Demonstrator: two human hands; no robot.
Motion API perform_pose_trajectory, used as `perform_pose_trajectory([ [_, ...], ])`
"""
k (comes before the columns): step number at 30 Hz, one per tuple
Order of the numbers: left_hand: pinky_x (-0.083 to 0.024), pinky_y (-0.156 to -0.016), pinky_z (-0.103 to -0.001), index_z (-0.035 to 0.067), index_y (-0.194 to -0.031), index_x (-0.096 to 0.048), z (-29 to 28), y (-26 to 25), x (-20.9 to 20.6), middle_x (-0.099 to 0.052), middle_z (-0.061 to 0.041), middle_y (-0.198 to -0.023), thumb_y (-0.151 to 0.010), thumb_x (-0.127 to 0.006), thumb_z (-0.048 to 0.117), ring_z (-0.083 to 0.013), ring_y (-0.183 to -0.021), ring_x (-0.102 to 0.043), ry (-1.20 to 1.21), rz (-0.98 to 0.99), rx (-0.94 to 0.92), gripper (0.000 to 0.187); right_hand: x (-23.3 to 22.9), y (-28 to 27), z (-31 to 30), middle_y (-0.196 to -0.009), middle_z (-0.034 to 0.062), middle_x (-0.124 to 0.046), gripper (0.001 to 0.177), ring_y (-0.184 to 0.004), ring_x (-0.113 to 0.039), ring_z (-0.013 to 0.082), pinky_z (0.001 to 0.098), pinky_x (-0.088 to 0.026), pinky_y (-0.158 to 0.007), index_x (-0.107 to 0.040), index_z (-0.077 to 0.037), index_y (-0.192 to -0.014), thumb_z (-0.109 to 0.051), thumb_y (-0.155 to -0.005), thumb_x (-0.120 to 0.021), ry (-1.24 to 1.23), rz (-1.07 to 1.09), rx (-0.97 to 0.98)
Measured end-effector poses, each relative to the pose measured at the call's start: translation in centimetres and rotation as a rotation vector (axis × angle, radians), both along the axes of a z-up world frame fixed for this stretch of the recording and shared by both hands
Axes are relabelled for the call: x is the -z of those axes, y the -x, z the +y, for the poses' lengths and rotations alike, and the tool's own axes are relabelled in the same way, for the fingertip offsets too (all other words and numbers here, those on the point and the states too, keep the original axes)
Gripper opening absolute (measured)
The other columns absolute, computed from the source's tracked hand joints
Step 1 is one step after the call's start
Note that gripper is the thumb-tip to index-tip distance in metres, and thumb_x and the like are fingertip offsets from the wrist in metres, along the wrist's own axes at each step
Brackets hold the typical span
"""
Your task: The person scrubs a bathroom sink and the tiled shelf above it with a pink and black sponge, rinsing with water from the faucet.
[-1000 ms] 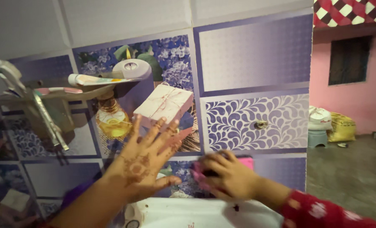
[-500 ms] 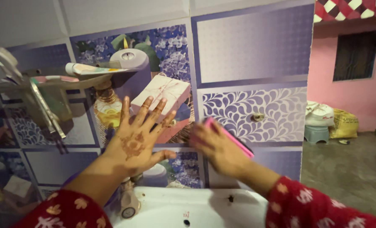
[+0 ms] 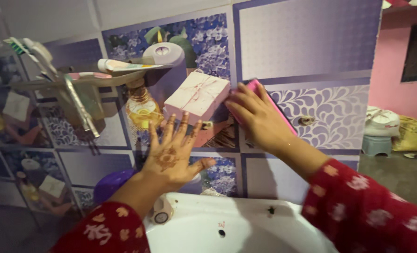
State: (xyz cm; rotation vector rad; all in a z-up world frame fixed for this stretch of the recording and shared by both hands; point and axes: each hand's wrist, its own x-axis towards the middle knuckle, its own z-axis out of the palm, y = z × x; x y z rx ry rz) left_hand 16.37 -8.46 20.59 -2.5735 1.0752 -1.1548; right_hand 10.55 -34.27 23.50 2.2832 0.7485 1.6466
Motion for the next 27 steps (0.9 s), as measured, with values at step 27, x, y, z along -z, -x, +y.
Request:
perform_pose_trajectory([
  [27,0.007,-0.115,-0.067,0.02,-0.16,-0.018,-0.3,1.0,-0.1,-0.008,-0.017,-0.166,-0.083,-0.028,0.089,-0.0391,-0.152,-0.003,0.007,0.075,0.001,0.104,13.5,8.6,-11.8,-0.144,0.0147,-0.053,0.052,-0.148,-0.041,0.0319,0.0571,-0.028,-0.124,-0.061,-0.005,-0.131,0.0,-0.079,-0.062,-0.056,0.047,-0.022],
])
